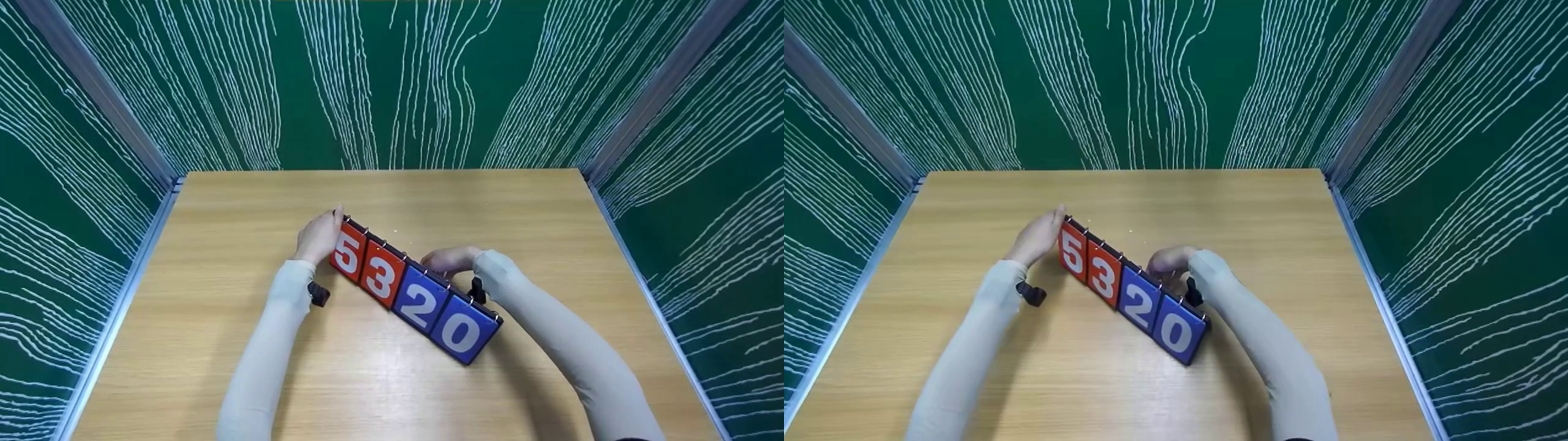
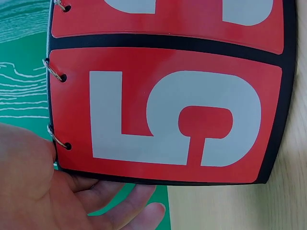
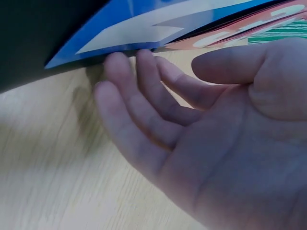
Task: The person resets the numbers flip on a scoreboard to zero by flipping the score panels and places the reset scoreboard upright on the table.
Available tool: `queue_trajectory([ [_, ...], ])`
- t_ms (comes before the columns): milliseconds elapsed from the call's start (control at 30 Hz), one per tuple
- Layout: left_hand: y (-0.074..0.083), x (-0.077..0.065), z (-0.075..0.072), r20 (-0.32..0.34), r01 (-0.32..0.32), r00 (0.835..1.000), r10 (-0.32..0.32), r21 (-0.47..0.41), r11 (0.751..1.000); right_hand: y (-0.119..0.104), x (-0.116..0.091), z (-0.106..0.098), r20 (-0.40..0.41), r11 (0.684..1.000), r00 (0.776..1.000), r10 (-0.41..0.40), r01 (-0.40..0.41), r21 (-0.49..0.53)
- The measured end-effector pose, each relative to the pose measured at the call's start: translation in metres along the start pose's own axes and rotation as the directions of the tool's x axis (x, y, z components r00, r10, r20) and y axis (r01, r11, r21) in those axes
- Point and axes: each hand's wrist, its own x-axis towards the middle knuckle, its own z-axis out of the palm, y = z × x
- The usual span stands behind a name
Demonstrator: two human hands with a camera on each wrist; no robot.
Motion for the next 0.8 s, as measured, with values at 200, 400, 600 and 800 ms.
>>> queue_trajectory([
  [200,-0.0017,-0.0013,0.0006,-0.004,-0.003,1.0,0.003,0.017,1.0,0.0042,0.0036,0.0029,0.029,1.0,1.0,0.001,-0.001,0.014],
  [400,-0.0007,-0.0005,0.0,-0.003,-0.007,1.0,0.007,0.015,1.0,0.0043,0.0024,0.003,0.032,0.999,0.999,-0.003,0.001,0.043],
  [600,0.0004,-0.0002,-0.0013,-0.002,-0.007,1.0,0.007,0.008,1.0,0.0033,-0.0002,0.0005,0.019,0.998,1.0,-0.002,0.001,0.059],
  [800,0.0004,-0.0004,-0.0007,0.001,-0.004,1.0,0.004,0.007,1.0,0.0057,0.0012,-0.0004,0.018,1.0,1.0,0.009,-0.009,0.029],
])
